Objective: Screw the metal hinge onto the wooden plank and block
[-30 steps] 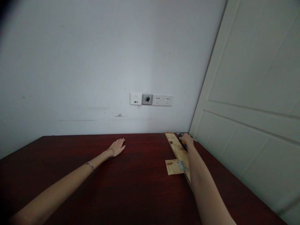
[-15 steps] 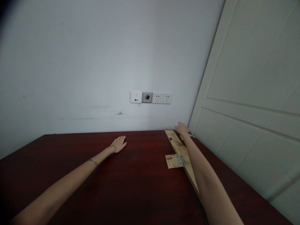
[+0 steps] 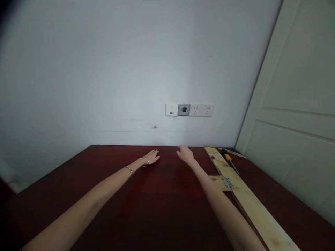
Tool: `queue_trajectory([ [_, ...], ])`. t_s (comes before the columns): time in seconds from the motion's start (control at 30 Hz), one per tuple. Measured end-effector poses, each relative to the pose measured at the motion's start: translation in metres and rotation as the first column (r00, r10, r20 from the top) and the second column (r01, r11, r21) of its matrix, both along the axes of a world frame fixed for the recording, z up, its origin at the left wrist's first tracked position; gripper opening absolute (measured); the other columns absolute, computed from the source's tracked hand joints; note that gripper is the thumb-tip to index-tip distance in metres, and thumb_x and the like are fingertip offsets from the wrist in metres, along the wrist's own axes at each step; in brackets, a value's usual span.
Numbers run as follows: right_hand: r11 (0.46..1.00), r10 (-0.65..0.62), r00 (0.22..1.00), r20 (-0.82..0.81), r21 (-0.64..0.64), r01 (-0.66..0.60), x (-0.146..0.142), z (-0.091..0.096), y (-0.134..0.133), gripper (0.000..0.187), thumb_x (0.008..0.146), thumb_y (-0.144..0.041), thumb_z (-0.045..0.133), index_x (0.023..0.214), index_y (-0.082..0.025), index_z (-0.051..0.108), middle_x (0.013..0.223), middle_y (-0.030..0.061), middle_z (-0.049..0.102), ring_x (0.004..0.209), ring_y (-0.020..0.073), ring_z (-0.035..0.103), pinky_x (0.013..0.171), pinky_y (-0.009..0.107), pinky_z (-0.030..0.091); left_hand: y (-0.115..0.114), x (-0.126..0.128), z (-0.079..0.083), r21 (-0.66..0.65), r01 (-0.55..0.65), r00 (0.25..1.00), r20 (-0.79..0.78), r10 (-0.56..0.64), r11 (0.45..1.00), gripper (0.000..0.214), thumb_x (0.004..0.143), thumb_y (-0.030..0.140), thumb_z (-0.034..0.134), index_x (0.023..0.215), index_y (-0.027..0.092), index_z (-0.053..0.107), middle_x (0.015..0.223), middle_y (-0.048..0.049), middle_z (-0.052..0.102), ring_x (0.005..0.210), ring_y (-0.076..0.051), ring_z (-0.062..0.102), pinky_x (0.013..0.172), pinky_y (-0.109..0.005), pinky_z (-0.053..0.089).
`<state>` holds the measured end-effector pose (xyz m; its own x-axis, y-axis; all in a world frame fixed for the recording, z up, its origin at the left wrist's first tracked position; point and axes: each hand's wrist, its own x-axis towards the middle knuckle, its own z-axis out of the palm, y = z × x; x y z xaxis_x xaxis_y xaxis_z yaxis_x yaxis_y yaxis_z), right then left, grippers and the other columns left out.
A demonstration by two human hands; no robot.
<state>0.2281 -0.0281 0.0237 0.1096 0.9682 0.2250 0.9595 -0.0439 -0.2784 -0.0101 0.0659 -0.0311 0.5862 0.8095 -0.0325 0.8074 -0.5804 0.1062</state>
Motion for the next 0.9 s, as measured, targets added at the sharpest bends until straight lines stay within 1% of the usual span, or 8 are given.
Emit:
queue_trajectory([
  [0.1,0.997,0.079,0.997,0.012,-0.013,-0.079,-0.033,-0.011,0.001,0.032,0.091,-0.034,0.054,0.118,-0.017,0.056,0.119,0.0083,0.058,0.101,0.0196,0.06,0.085,0.041,0.051,0.0,-0.027,0.004,-0.001,-0.064,0.998,0.007,0.064,0.998,0.065,0.093,0.048,0.022,0.144,0.008,0.028,0.154,-0.0137,0.02,0.143,-0.027,0.014,0.114,-0.039,0.018],
  [0.17,0.996,0.093,0.995,0.027,-0.014,-0.093,-0.051,-0.017,0.003,0.032,0.09,-0.034,0.055,0.118,-0.017,0.055,0.12,0.0084,0.058,0.102,0.0201,0.059,0.085,0.042,0.051,-0.001,-0.05,0.007,-0.005,-0.111,0.994,0.004,0.111,0.994,0.065,0.093,0.049,0.023,0.144,0.008,0.028,0.154,-0.0153,0.02,0.143,-0.029,0.015,0.113,-0.041,0.019],
  [0.3,0.999,0.041,0.998,0.056,0.005,-0.041,-0.082,-0.033,0.004,0.035,0.09,-0.034,0.055,0.121,-0.017,0.054,0.122,0.0089,0.056,0.104,0.0212,0.058,0.087,0.043,0.05,-0.007,-0.094,0.007,-0.01,-0.208,0.978,-0.005,0.208,0.978,0.066,0.093,0.049,0.023,0.143,0.007,0.028,0.153,-0.018,0.019,0.142,-0.031,0.015,0.111,-0.045,0.022],
  [0.4,1.0,-0.008,0.997,0.073,0.028,0.006,-0.099,-0.045,0.003,0.037,0.09,-0.035,0.055,0.122,-0.017,0.053,0.124,0.0093,0.055,0.106,0.0222,0.058,0.088,0.045,0.05,-0.015,-0.114,0.003,-0.011,-0.266,0.964,-0.007,0.266,0.964,0.067,0.093,0.05,0.022,0.144,0.006,0.027,0.153,-0.0194,0.019,0.142,-0.032,0.016,0.111,-0.045,0.022],
  [0.47,0.999,-0.029,0.996,0.086,0.041,0.025,-0.106,-0.052,0.001,0.037,0.09,-0.036,0.054,0.122,-0.017,0.053,0.125,0.0094,0.055,0.107,0.0225,0.057,0.089,0.045,0.049,-0.021,-0.12,0.0,-0.012,-0.288,0.958,-0.008,0.288,0.957,0.068,0.093,0.049,0.021,0.144,0.005,0.027,0.153,-0.0201,0.02,0.142,-0.032,0.017,0.112,-0.044,0.022],
  [0.57,0.998,-0.042,0.994,0.105,0.06,0.036,-0.109,-0.059,0.0,0.035,0.09,-0.035,0.054,0.121,-0.018,0.054,0.125,0.0092,0.055,0.108,0.0223,0.057,0.09,0.045,0.048,-0.029,-0.122,-0.003,-0.009,-0.306,0.952,-0.01,0.306,0.952,0.068,0.094,0.05,0.02,0.144,0.005,0.027,0.153,-0.0199,0.019,0.142,-0.031,0.017,0.113,-0.042,0.019],
  [0.73,0.996,-0.034,0.991,0.13,0.081,0.024,-0.105,-0.062,0.0,0.034,0.09,-0.035,0.055,0.12,-0.017,0.055,0.123,0.009,0.056,0.106,0.0217,0.058,0.089,0.044,0.049,-0.036,-0.117,-0.004,0.011,-0.334,0.943,-0.011,0.334,0.943,0.069,0.094,0.051,0.02,0.146,0.006,0.024,0.154,-0.0192,0.016,0.142,-0.033,0.014,0.113,-0.045,0.016],
  [0.9,0.996,-0.022,0.989,0.145,0.091,0.009,-0.103,-0.063,0.0,0.033,0.09,-0.034,0.055,0.118,-0.017,0.055,0.121,0.0087,0.057,0.104,0.021,0.059,0.087,0.043,0.05,-0.037,-0.115,-0.007,0.043,-0.343,0.939,-0.014,0.344,0.938,0.067,0.094,0.05,0.021,0.145,0.008,0.026,0.154,-0.0171,0.017,0.142,-0.031,0.014,0.114,-0.043,0.016],
])
